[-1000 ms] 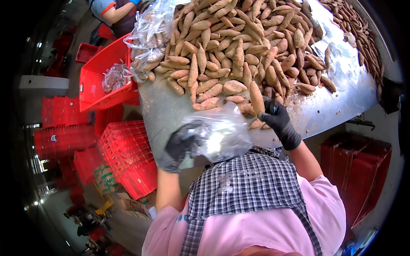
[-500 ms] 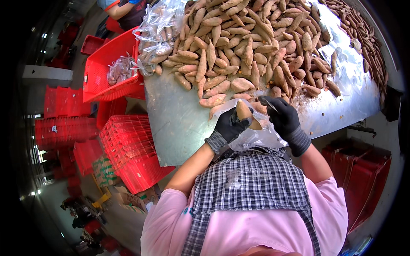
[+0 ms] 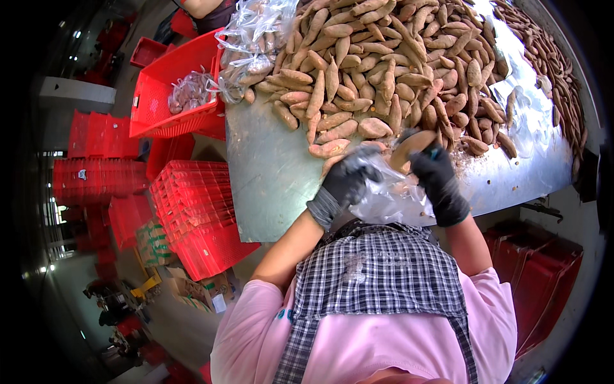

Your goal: The person stands at a metal table and repeatedly picks up sweet potatoes from a large pile. They place the potatoes into clear plastic bags, arranging them by hand. The person works continuously, filling multiple bags and placing them into red crates nearby.

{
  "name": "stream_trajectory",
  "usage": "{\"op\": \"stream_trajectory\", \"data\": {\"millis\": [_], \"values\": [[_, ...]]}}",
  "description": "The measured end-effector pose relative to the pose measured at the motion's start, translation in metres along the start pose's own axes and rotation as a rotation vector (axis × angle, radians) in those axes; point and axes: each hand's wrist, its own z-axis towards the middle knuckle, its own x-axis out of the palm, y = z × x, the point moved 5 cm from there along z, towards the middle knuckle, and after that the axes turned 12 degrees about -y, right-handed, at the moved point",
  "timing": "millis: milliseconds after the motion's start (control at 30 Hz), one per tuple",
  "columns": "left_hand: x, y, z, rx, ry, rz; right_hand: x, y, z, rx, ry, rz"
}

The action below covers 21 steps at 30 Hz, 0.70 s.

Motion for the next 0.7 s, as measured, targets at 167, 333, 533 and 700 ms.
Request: {"op": "stream_trajectory", "data": {"millis": [167,333,533,700], "values": [[-0.024,-0.022,-0.018,0.126,-0.191,-0.176,0.019,0.043,-0.032,-0.253,0.375,0.144],[-0.032,0.007,-0.025,-0.105,-0.192,-0.516,0.049,-0.034,-0.03,-0.497,0.476,-0.699],[-0.057,0.017,-0.068,-0.248,-0.279,-0.545,0.05,-0.057,-0.029,-0.536,0.597,-1.171],[-0.079,0.025,-0.08,-0.093,-0.252,-0.52,0.075,-0.013,-0.004,-0.592,0.446,-0.811]]}}
